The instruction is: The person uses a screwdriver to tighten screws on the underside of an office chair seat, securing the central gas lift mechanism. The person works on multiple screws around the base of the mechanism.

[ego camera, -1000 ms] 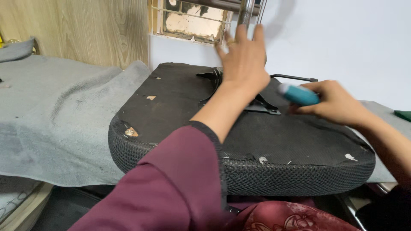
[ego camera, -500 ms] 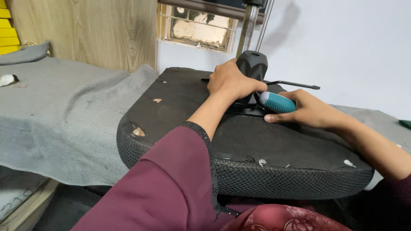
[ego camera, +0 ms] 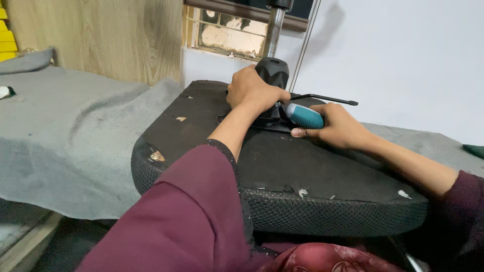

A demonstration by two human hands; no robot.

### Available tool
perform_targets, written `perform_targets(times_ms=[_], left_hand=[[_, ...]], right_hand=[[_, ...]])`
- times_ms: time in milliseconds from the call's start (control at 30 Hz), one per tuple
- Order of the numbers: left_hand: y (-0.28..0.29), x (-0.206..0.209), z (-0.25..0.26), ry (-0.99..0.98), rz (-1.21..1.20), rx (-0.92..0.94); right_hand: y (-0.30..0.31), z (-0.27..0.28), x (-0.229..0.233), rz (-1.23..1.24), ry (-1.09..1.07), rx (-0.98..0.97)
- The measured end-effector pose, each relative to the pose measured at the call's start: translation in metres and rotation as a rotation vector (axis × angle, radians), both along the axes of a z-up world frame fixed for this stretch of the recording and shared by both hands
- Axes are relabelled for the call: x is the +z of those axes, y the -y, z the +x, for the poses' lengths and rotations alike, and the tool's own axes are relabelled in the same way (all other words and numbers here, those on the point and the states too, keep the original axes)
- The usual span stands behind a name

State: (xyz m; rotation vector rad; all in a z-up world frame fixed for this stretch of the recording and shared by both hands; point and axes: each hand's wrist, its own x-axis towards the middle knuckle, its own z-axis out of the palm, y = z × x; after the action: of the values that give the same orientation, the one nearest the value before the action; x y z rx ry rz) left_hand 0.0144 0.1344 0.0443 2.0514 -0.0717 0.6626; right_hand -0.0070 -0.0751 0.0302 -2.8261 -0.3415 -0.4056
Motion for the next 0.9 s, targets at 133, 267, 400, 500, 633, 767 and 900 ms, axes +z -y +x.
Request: perform_targets(times_ms=[133,267,400,500,633,767,900], left_hand=[[-0.008,0.003,-0.002,-0.019,-0.059,0.070],[-0.019,0.004,-0.002,-0.047,-0.123,0.137],[-0.027,0.008,-0.003,-0.108,-0.177,0.182],[-0.034,0.008,-0.005,-0.130,-0.176,0.207],[-0.038,0.009,0.000,-0.148,-0.231,0.264],[-0.043,0.006,0.006,-0.126,-0.241,0.282],[-0.046,0.006,0.006,-0.137,-0.203,0.309]], right_hand=[[-0.020,0.005,0.003,-0.052,0.105,0.100],[-0.038,0.012,0.002,-0.071,0.142,0.121],[-0.054,0.012,0.000,-0.081,0.177,0.144],[-0.067,0.012,-0.001,-0.062,0.182,0.164],[-0.078,0.014,-0.003,-0.063,0.220,0.211],[-0.088,0.016,-0.002,-0.026,0.217,0.260],[-0.092,0.015,-0.003,-0.054,0.211,0.221]])
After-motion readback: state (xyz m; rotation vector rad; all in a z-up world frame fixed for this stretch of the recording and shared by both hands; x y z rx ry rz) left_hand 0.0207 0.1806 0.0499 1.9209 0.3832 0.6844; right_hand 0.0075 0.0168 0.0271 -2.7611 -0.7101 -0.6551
